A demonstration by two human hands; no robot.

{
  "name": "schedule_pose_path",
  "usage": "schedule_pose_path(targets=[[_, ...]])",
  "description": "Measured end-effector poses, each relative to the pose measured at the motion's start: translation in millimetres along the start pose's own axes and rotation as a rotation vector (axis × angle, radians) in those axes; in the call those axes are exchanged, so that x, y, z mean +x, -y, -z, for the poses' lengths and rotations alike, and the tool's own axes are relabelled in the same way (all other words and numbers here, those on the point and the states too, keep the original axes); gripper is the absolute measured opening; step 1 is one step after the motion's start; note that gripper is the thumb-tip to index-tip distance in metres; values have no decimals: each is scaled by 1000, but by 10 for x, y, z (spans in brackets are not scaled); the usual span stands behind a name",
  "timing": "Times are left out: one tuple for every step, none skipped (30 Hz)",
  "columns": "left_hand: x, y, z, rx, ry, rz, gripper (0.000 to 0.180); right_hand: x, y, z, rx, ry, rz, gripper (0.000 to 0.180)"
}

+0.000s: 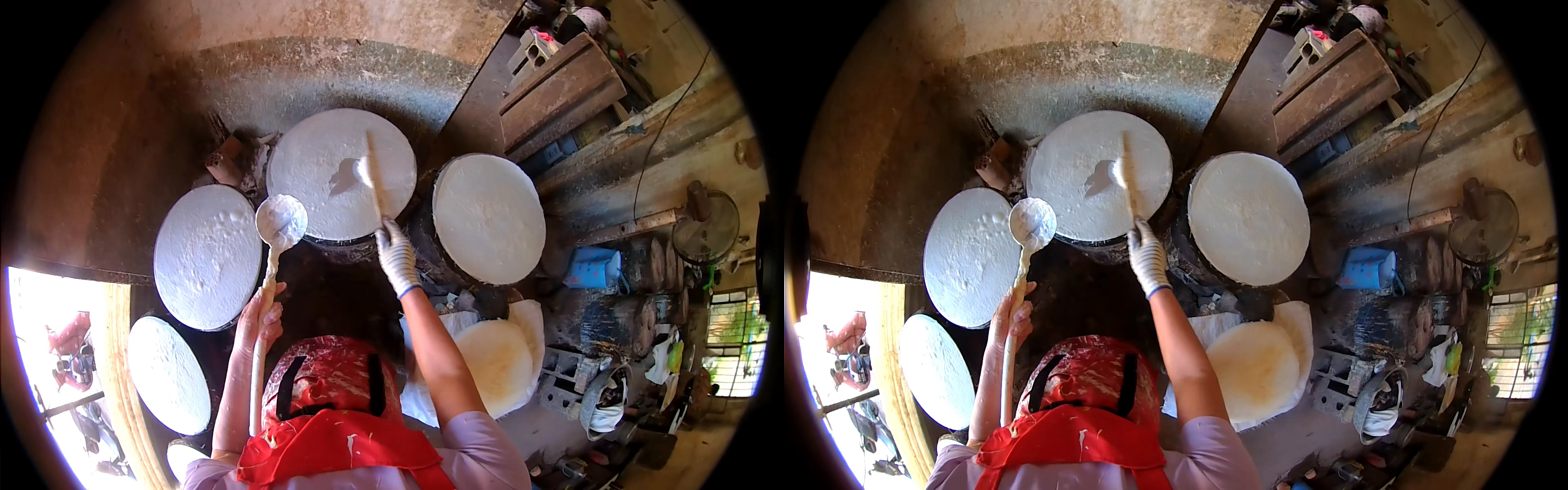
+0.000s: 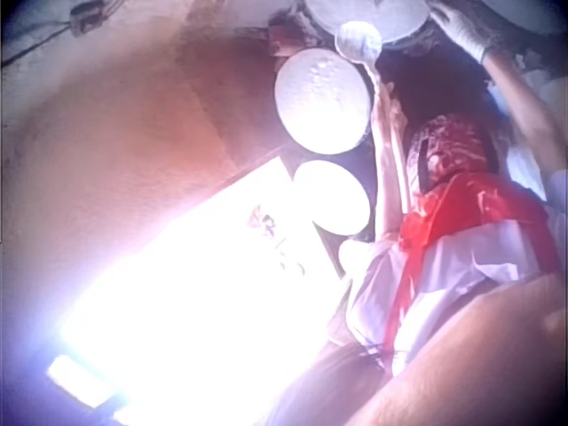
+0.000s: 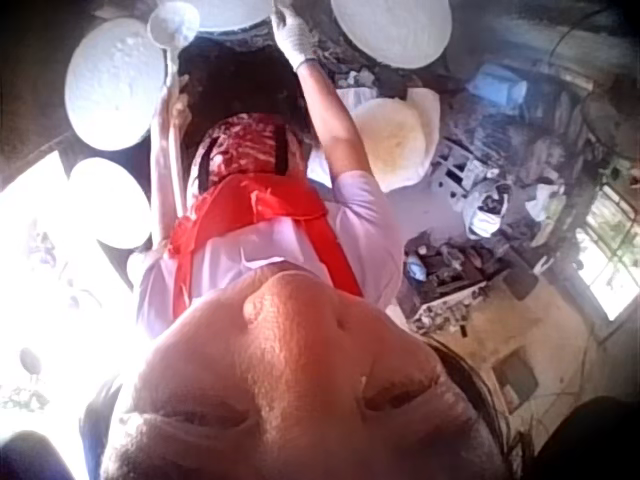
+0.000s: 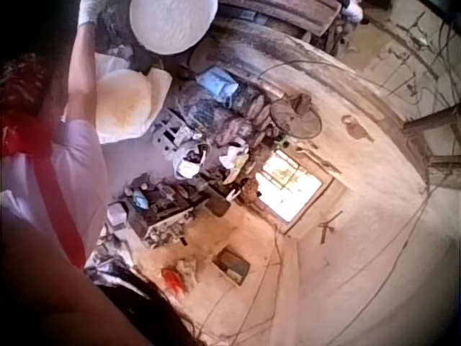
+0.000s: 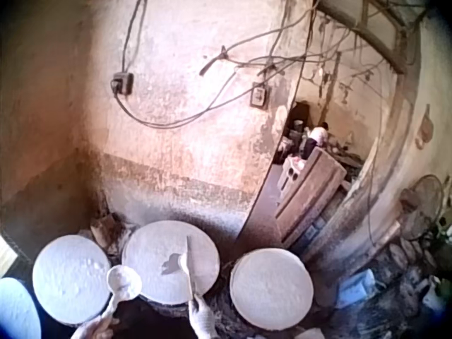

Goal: The person pours batter onto circular steaming plates with a ladle and uses a wooden stick to lift and stack the cooked rice paper sheets.

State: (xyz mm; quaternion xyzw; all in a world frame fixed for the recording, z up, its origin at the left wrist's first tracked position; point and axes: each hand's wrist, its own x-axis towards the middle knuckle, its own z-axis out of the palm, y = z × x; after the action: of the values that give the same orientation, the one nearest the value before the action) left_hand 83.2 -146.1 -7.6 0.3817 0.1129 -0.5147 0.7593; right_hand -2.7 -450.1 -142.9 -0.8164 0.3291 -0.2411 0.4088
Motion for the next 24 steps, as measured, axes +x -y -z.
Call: schedule_pose_path(targets=[[18, 12, -19, -8, 12, 6, 46, -10, 36, -106, -33, 60, -20, 36], [36, 28, -42, -17, 24, 12, 46, -19, 46, -149, -67, 119, -41, 34], [2, 20, -16, -20, 15, 8, 46, -34, 276, -137, -87, 170, -67, 32], [7, 13, -47, -19, 24, 8, 46, -48, 274, -83, -14, 115, -56, 33], [4, 5, -69, -19, 33, 7, 46, -93, 235, 32, 59, 60, -44, 33], [4, -2, -86, -16, 35, -9, 46, -119, 183, 165, 130, 8, -29, 33], [22, 13, -122, -15, 45, -13, 46, -145, -36, 278, -29, -159, 23, 34], [40, 36, -150, -15, 52, -20, 46, -197, -277, 332, -5, -187, -33, 35], [59, 55, -148, -31, 40, -26, 47, -288, -330, 317, 15, -154, -50, 34], [86, 69, -163, -42, 34, -23, 47, -347, -325, 304, 36, -122, -68, 33], [126, 79, -185, -53, 29, -20, 47, -353, -312, 251, -4, -138, 41, 31], [157, 96, -211, -61, 23, -13, 47, -356, -291, 184, 44, -70, 19, 31], [170, 98, -221, -55, 9, -20, 46, -366, -119, 148, 25, -20, 22, 30], [183, 107, -240, -50, -4, -28, 46, -376, 54, 116, 5, 30, 25, 30], [221, 126, -281, -45, -7, -32, 46, -346, 95, 12, 167, 101, -118, 30], [260, 142, -310, -33, -5, -31, 46, -381, 79, 59, 70, 154, -27, 30], [301, 158, -332, -23, -4, -30, 46, -420, 62, 111, -23, 197, 68, 30], [311, 160, -320, -15, -17, -37, 46, -420, 144, 191, 210, 373, -84, 31], [339, 165, -344, 6, -39, -49, 46, -353, 89, 266, 207, 278, 51, 32], [369, 165, -369, 27, -63, -61, 46, -256, 16, 356, 205, 181, 185, 33], [447, 180, -426, 49, -75, -65, 47, -102, -357, 393, -7, 162, 95, 33], [509, 165, -452, 79, -91, -72, 46, 85, -491, 446, 121, 96, 121, 34], [565, 124, -453, 109, -112, -79, 46, 232, -522, 515, 129, 191, 86, 34], [639, 75, -455, 142, -129, -83, 46, 367, -544, 593, 136, 282, 52, 34]])
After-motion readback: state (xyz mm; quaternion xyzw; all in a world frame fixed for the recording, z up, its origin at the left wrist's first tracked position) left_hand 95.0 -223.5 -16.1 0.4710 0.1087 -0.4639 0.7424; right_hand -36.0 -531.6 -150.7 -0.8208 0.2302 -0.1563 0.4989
